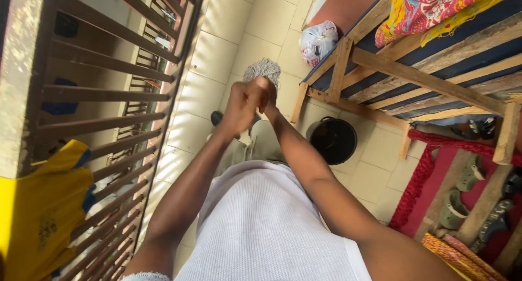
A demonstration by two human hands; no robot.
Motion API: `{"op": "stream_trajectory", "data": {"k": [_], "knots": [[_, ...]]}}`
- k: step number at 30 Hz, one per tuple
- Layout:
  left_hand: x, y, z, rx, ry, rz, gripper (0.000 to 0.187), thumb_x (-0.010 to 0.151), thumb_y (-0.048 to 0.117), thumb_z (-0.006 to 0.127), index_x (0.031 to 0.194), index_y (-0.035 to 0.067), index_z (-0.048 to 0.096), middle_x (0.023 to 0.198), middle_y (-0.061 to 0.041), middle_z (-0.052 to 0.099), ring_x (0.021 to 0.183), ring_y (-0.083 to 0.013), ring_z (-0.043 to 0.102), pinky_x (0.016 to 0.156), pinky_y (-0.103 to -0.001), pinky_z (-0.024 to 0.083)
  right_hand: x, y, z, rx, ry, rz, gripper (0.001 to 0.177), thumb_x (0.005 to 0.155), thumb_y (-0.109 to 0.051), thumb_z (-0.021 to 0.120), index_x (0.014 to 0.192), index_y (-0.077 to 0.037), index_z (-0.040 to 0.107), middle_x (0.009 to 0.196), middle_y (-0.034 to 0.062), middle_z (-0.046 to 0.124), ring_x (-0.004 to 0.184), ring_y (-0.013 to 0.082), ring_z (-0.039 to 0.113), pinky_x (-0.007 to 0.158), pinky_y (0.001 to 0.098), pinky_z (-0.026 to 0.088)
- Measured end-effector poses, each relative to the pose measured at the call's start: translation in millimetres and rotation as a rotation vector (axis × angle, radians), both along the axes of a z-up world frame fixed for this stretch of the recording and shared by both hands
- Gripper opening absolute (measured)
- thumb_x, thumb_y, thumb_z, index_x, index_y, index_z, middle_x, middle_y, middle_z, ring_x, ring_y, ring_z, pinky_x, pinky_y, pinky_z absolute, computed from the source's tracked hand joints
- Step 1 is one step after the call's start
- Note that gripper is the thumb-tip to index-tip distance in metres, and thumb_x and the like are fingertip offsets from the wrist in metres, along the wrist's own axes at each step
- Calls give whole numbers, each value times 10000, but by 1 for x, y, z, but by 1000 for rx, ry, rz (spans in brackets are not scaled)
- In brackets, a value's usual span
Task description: Mopping the tiled floor using a mop and a bucket.
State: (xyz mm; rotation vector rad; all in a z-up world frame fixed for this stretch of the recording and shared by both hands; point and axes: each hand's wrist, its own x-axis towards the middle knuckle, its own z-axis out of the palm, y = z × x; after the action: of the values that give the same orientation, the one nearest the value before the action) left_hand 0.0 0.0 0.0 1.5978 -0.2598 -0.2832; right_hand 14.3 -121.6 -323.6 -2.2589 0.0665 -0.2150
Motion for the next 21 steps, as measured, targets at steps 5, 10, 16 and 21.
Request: {"op": "stream_trajectory", "data": {"k": [5, 10, 16, 21], "knots": [[6, 24, -8, -100, -52, -151, 555, 1149, 303, 413, 667, 30, 439, 583, -29, 458, 544, -129, 411, 553, -310, 373, 17, 13, 31, 86, 210, -12, 276, 909, -300, 642, 824, -42, 684, 880, 171, 677, 837, 370, 668, 748, 460, 524], [24, 40, -10, -102, -127, -161, 542, 1152, 304, 376, 694, 20, 434, 614, -50, 463, 571, -169, 428, 599, -328, 386, 45, 25, 44, 64, 174, 2, 209, 873, -264, 618, 840, -77, 706, 894, 165, 700, 794, 386, 671, 675, 482, 516], [23, 25, -53, -26, -206, -228, 516, 1134, 226, 369, 672, 5, 431, 622, -100, 458, 615, -255, 467, 700, -385, 419, 71, 11, -4, 49, 54, 42, 227, 949, -227, 637, 855, -23, 665, 905, 206, 658, 836, 424, 659, 729, 492, 528], [30, 39, -75, 194, -335, -209, 485, 1087, 127, 482, 620, -1, 479, 611, -151, 474, 606, -323, 478, 722, -419, 449, 98, 29, -44, -45, -275, 99, 371, 973, -330, 722, 1045, 27, 649, 980, 204, 667, 948, 406, 641, 834, 475, 533]]}}
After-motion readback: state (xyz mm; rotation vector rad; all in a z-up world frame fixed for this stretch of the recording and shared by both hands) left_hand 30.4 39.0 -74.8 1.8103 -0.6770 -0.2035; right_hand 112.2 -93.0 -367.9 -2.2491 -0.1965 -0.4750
